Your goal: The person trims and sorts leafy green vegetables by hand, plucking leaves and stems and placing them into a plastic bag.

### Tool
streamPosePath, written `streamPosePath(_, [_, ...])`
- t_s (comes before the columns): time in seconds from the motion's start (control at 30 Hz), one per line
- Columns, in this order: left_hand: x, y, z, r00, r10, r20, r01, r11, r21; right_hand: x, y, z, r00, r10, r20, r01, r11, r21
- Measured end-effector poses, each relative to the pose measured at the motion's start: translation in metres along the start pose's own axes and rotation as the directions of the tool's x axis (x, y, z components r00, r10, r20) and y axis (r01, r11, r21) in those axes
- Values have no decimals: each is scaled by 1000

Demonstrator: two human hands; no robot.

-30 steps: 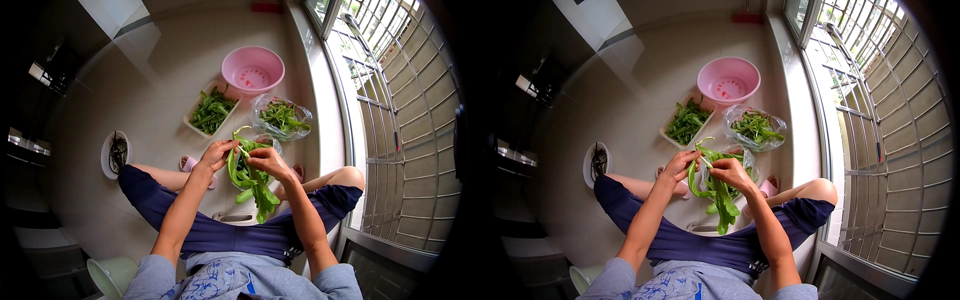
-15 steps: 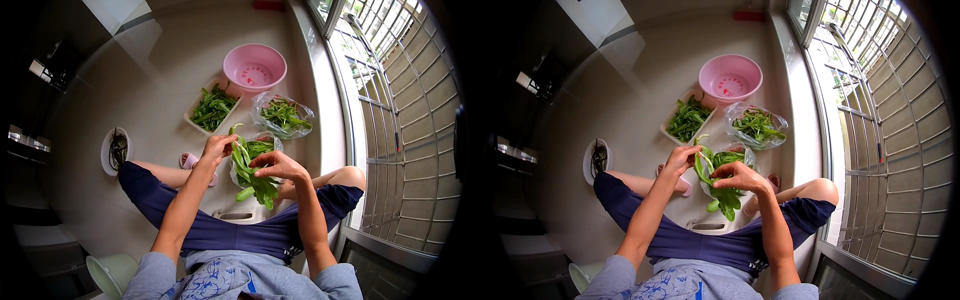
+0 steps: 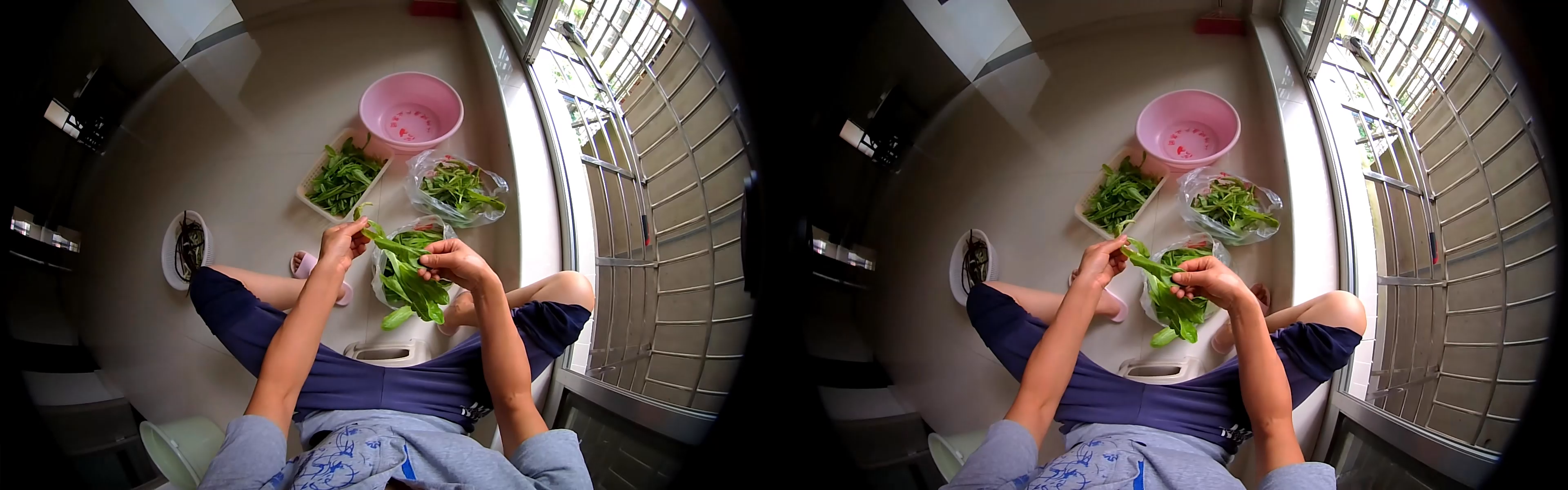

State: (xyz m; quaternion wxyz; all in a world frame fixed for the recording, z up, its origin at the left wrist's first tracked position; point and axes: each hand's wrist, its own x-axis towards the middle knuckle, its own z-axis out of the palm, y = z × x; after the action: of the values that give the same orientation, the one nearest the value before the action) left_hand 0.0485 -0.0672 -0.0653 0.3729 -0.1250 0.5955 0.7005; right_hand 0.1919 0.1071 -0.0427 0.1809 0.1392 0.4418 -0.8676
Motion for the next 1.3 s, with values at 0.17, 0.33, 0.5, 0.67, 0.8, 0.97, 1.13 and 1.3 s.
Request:
streamPosePath(0.17, [3,0,1,999,4,44,-4,1000,10,-3,-3,-3,997,-24,69,31,994,-103])
streamPosePath(0.33, [-2,1,11,996,33,84,-38,998,56,-9,-11,1,995,-10,103,52,909,-412])
streamPosePath(0.5, [-13,5,25,994,67,88,-77,991,111,-3,-7,1,965,-233,-121,132,828,-545])
streamPosePath(0.67, [-15,3,40,964,163,212,-207,957,204,11,-8,-1,880,-433,-196,218,735,-642])
streamPosePath(0.8, [-17,1,54,926,199,320,-286,924,252,25,-5,4,839,-514,-179,181,573,-799])
streamPosePath(0.97, [-15,7,67,881,257,397,-391,868,307,22,-12,0,796,-560,-230,166,567,-807])
streamPosePath(1.13, [-8,9,84,906,128,404,-207,966,158,13,-29,-7,708,-669,-229,241,532,-812])
streamPosePath(1.3, [11,-7,103,918,-130,376,182,977,-108,3,-53,-31,605,-618,-501,369,776,-511])
